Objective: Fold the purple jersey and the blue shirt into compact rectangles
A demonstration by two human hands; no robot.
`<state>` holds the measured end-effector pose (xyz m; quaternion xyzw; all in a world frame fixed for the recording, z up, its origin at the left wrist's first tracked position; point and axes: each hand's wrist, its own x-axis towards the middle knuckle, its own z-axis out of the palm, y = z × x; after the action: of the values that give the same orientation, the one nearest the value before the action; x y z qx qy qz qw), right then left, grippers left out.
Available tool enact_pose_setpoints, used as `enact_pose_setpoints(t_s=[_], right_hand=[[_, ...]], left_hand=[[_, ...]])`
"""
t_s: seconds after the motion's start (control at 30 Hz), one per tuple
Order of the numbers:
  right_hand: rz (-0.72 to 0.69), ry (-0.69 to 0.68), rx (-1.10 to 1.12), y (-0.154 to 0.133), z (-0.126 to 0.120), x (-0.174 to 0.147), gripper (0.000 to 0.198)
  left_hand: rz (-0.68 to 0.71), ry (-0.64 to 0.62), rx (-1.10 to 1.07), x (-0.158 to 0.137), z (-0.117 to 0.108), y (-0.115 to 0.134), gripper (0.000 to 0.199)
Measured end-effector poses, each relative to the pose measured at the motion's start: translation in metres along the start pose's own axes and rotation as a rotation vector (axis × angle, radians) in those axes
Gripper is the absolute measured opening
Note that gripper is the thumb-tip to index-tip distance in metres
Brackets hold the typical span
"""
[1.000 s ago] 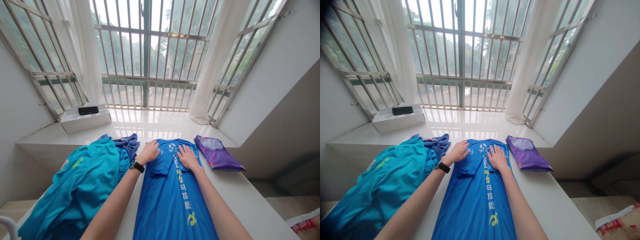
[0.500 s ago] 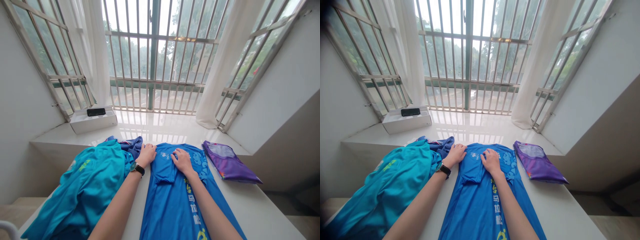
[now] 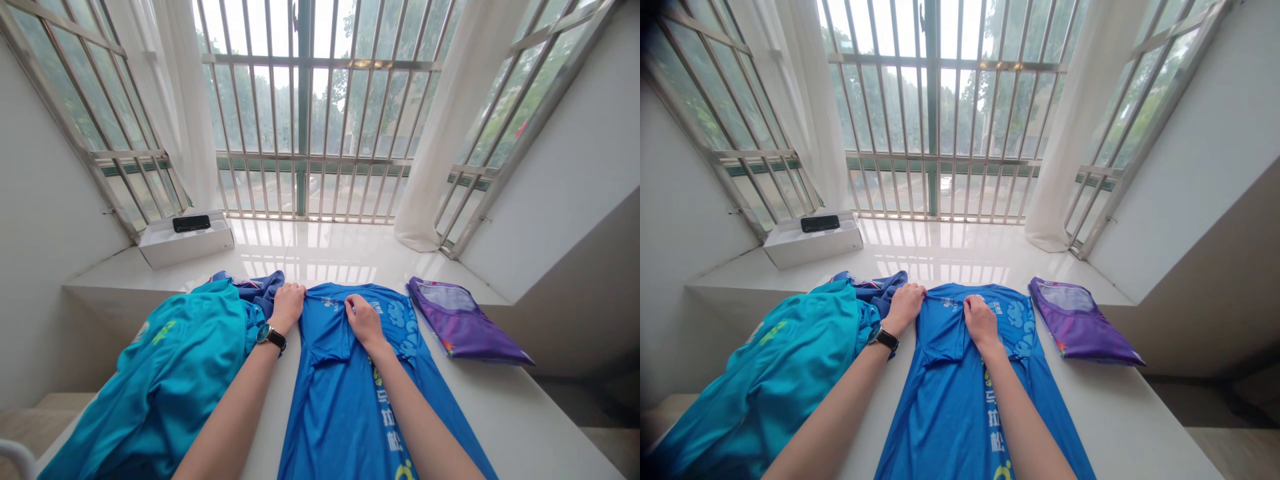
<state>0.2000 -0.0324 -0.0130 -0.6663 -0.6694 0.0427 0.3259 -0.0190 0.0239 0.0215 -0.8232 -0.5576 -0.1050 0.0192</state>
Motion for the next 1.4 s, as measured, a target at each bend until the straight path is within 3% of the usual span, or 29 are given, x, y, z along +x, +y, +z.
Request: enact_pose_setpoints(t_s=[0.63, 0.83, 1.1, 1.23, 1.4], right_hand=[[-0.032, -0.062, 0.029, 0.001, -0.002, -0.002, 0.026], [-0.045, -0.027, 0.004, 0.000, 0.001, -0.001, 0.027], [-0.092, -0.023, -0.069, 0.004, 0.007, -0.001, 0.022], [-0.084, -0.063, -0.078, 0.006, 0.009, -0.001, 0.024], [-0.087, -0.075, -0.113, 0.005, 0.008, 0.000, 0.028]], left_hand=[[-0.042, 0.011, 0.003, -0.006, 0.004, 0.001, 0.029], [-0.039, 0.019, -0.018, -0.005, 0.005, 0.000, 0.029], [0.120, 0.048, -0.084, -0.007, -0.008, 0.035, 0.022], [0.293, -0.077, -0.074, -0.012, -0.009, 0.054, 0.022], [0.320, -0.167, -0.039, -0.018, -0.014, 0.054, 0.020]])
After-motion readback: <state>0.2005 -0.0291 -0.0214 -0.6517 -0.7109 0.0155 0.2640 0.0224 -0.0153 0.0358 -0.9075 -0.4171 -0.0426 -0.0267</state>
